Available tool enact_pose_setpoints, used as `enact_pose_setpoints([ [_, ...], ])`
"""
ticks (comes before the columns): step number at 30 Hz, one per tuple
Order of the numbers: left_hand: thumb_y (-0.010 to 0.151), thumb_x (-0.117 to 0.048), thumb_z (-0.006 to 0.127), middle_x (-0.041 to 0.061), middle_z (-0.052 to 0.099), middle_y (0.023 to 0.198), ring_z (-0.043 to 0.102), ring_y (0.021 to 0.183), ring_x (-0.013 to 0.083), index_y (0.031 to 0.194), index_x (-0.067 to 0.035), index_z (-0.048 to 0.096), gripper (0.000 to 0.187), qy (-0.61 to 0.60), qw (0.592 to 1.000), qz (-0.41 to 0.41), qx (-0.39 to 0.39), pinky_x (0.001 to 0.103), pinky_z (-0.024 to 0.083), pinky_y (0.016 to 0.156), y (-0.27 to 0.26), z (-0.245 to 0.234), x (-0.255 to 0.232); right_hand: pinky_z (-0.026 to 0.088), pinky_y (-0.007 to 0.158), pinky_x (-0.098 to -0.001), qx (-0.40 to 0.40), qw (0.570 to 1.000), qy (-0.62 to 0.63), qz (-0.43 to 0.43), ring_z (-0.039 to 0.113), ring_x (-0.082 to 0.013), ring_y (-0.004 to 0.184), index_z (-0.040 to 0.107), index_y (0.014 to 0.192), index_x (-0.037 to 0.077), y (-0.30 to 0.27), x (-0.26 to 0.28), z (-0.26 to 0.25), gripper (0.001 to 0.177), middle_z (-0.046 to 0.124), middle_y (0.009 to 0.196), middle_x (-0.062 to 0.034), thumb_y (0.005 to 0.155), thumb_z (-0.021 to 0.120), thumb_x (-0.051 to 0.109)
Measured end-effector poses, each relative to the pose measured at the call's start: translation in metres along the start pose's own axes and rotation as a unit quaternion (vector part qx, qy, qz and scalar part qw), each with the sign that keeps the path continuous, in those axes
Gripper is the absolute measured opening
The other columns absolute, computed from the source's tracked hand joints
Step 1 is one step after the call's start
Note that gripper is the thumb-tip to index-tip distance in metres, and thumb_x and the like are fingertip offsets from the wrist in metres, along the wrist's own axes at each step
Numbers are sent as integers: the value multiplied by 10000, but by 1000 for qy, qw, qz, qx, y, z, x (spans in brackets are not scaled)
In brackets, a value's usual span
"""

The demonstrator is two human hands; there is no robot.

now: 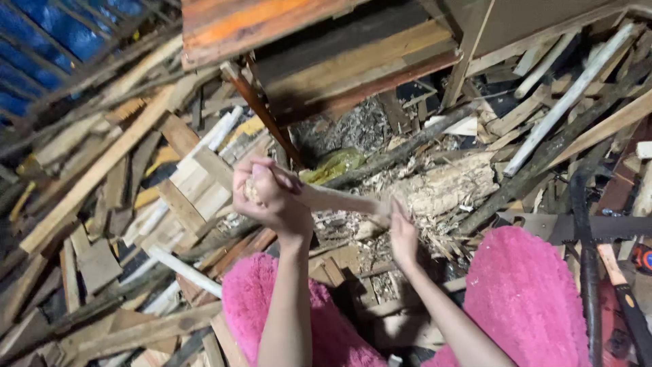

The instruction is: Whittling a wooden stick with a knife while sitting on the floor

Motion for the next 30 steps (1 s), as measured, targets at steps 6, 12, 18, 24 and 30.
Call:
enact_pose_setpoints([
  [6, 942, -103, 548, 45, 418, 432, 437, 311, 90, 870, 70, 581, 190, 15, 998, 9, -55, 192, 355, 361, -2, 4, -9, 191, 1254, -481, 66, 918, 82, -383, 410, -296, 1460, 490, 1508, 71, -31, 113, 34, 478, 491, 1543, -136, 1092, 323, 238],
  [12, 1010, -153, 543, 8, 461, 485, 438, 357, 42, 955, 52, 636, 232, 42, 996, 40, -73, 165, 358, 396, 20, -24, 21, 228, 1252, -473, 38, 937, -46, -343, 388, -296, 1450, 386, 1560, 51, 9, -1, 26, 485, 399, 1577, -165, 1080, 373, 121],
  [18, 989, -260, 699, 83, 648, 808, 648, 571, 108, 1310, 20, 531, 458, -70, 997, -5, 15, 216, 597, 558, 18, -12, 31, 169, 1279, -457, 47, 944, -268, -188, 447, -359, 1427, 594, 1411, 0, 52, -107, -23, 473, 580, 1428, -219, 1106, 393, 300],
  [24, 887, -572, 697, 424, 322, 1536, 338, 1444, 533, 1584, 101, 124, 1125, 170, 922, -312, 154, 623, 240, 1234, -34, 37, 20, 508, 997, -400, -63, 997, 8, 41, 637, -263, 1195, 717, 1281, 99, 65, -104, -74, 409, 714, 1214, -144, 1096, 477, 374],
  [30, 993, -283, 520, 294, 623, 867, 631, 716, 470, 1180, 96, 394, 441, 339, 865, -149, 338, 534, 491, 717, -137, -8, 165, 509, 672, -316, -73, 948, 307, 44, 588, -195, 840, 624, 1236, 0, 96, -157, -91, 435, 641, 1060, -126, 1076, 507, 386],
])
Point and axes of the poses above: each hand's wrist, its own y-axis towards the middle knuckle, its own z-axis out of the palm, x = y × z, the point moved 4 cm from there along y, towards the middle knuckle
